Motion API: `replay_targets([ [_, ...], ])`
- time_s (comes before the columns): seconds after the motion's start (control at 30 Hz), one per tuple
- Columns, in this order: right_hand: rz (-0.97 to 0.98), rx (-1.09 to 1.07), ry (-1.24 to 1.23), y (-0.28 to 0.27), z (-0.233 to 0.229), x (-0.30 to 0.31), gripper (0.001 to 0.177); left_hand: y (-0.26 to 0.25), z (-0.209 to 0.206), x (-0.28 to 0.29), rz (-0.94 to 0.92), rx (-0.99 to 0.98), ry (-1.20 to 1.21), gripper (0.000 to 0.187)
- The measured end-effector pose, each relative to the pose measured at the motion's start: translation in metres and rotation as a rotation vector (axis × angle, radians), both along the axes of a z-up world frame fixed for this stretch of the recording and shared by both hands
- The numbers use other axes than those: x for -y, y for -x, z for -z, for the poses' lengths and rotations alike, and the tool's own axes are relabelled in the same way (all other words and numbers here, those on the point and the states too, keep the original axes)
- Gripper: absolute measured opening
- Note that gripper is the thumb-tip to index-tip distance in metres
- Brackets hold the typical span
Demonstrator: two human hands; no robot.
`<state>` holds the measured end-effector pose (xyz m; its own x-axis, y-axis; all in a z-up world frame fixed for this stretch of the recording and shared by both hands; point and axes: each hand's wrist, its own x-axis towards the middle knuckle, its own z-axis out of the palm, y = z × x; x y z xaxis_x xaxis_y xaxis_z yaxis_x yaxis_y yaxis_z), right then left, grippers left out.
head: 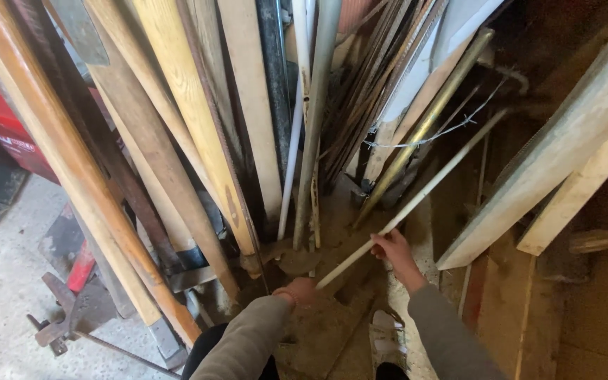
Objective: Sorting through a variety of long objects including wooden poles, metal rods, and mesh in a cluttered storage area.
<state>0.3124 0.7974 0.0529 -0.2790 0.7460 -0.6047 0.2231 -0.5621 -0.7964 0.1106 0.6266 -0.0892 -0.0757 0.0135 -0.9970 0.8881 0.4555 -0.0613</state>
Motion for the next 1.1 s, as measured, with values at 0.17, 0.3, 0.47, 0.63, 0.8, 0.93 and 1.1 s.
replay_targets([
  [0.17, 0.114, -0.014, -0.052, -0.018, 0.032, 0.005, 0.036, 0.008, 0.055, 0.058, 0.117, 0.248, -0.986, 0.056],
  [0.3, 0.097, -0.051, -0.092, -0.02, 0.013, 0.013, 0.03, -0.023, 0.009, 0.019, -0.038, 0.325, -1.118, 0.055],
  [0.47, 0.039, 0.001, -0.062, -0.022, 0.015, 0.01, 0.038, -0.008, 0.037, 0.042, 0.081, 0.24, -1.007, 0.06],
  [0.63, -0.049, 0.037, 0.037, -0.024, -0.007, 0.0, 0.047, -0.057, -0.002, 0.005, -0.037, -0.152, -0.448, 0.089],
  [0.8, -0.02, 0.125, 0.109, -0.037, 0.009, 0.006, 0.055, -0.026, 0.015, 0.029, -0.142, 0.324, -0.638, 0.05],
  [0.93, -0.036, 0.319, 0.193, -0.039, 0.011, 0.007, 0.035, -0.043, 0.065, 0.03, 0.286, 0.24, -0.491, 0.014],
  [1.1, -0.409, 0.554, -0.036, -0.039, -0.004, -0.009, 0.056, -0.033, -0.002, 0.032, 0.159, 0.11, -0.425, 0.03],
])
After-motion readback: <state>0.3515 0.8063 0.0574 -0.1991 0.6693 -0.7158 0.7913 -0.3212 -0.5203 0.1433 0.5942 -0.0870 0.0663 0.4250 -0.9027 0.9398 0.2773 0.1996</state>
